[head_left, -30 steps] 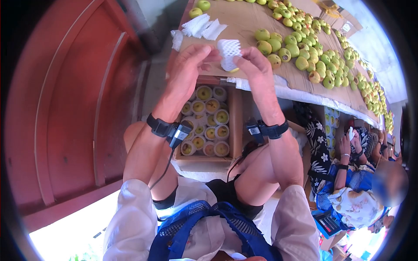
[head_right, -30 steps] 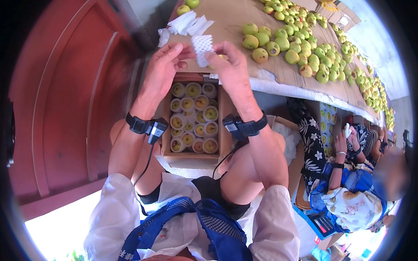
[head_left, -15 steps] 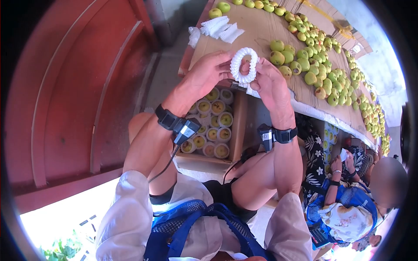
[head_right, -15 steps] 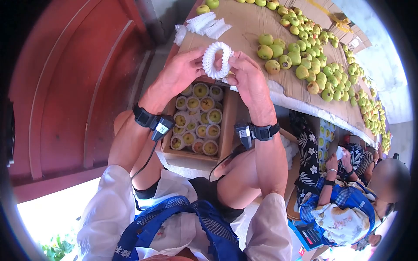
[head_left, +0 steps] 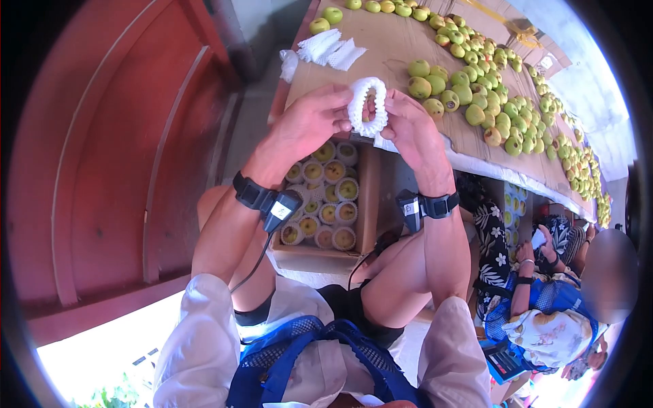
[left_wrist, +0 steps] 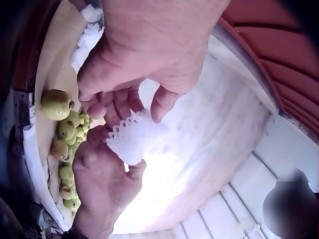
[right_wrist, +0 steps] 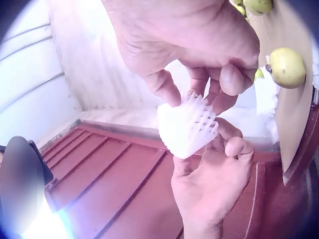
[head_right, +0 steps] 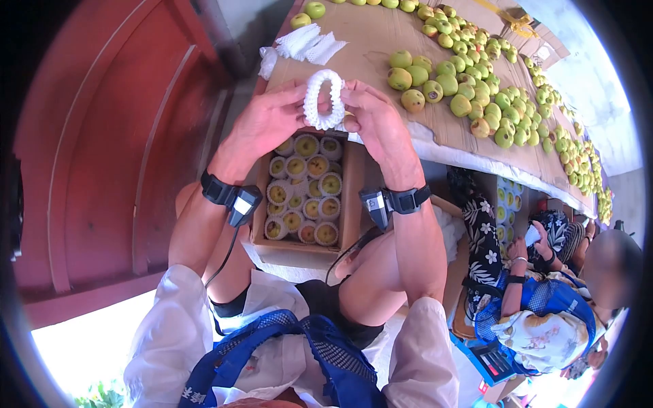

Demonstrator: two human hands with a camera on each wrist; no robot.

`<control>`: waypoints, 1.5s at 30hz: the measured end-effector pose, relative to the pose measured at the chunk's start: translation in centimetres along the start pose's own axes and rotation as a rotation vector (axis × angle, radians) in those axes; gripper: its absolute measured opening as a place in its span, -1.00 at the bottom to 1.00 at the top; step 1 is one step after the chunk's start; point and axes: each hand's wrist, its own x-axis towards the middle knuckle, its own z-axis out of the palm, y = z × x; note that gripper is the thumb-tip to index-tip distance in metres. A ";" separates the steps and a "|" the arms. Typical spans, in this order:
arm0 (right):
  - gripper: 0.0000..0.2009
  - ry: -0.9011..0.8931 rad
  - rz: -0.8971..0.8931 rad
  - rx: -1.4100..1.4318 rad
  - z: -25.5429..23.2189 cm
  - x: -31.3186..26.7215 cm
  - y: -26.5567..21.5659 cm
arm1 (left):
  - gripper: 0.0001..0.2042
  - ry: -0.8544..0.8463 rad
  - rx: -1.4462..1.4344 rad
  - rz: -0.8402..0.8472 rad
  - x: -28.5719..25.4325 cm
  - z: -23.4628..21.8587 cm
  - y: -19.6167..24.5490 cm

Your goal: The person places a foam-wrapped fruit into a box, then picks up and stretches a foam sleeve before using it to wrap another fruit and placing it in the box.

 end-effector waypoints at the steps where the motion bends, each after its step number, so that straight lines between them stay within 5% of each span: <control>1: -0.84 -0.012 0.000 0.017 -0.2 0.0 0.0 | -0.73 -0.007 -0.012 -0.016 -0.1 0.1 0.0; 9: -0.84 -0.054 0.041 0.099 -1.9 0.2 0.0 | -0.70 -0.106 -0.092 -0.137 0.4 -1.0 -1.3; 15: -0.88 -0.021 0.038 0.086 -1.6 -0.3 -0.6 | -0.68 0.006 -0.111 -0.090 0.2 0.8 -0.6; 19: -0.86 -0.081 0.037 0.092 -2.3 0.3 -0.3 | -0.67 -0.079 -0.123 -0.048 0.9 -0.4 -0.8; 24: -0.63 -0.165 0.072 0.178 -2.2 0.5 -0.7 | -0.68 0.014 -0.108 -0.058 1.5 -0.9 -1.3; 27: -0.61 -0.218 0.084 0.123 -1.8 0.5 -1.0 | -0.69 -0.099 -0.037 -0.022 1.7 -1.0 -1.1; 36: -0.77 -0.188 0.000 0.099 -3.1 1.2 -1.4 | -0.73 -0.055 0.012 -0.061 2.4 -0.1 -1.0; 45: -0.82 0.078 0.065 -0.037 -5.0 2.0 0.4 | -0.78 -0.004 -0.034 -0.076 3.8 -1.5 -1.9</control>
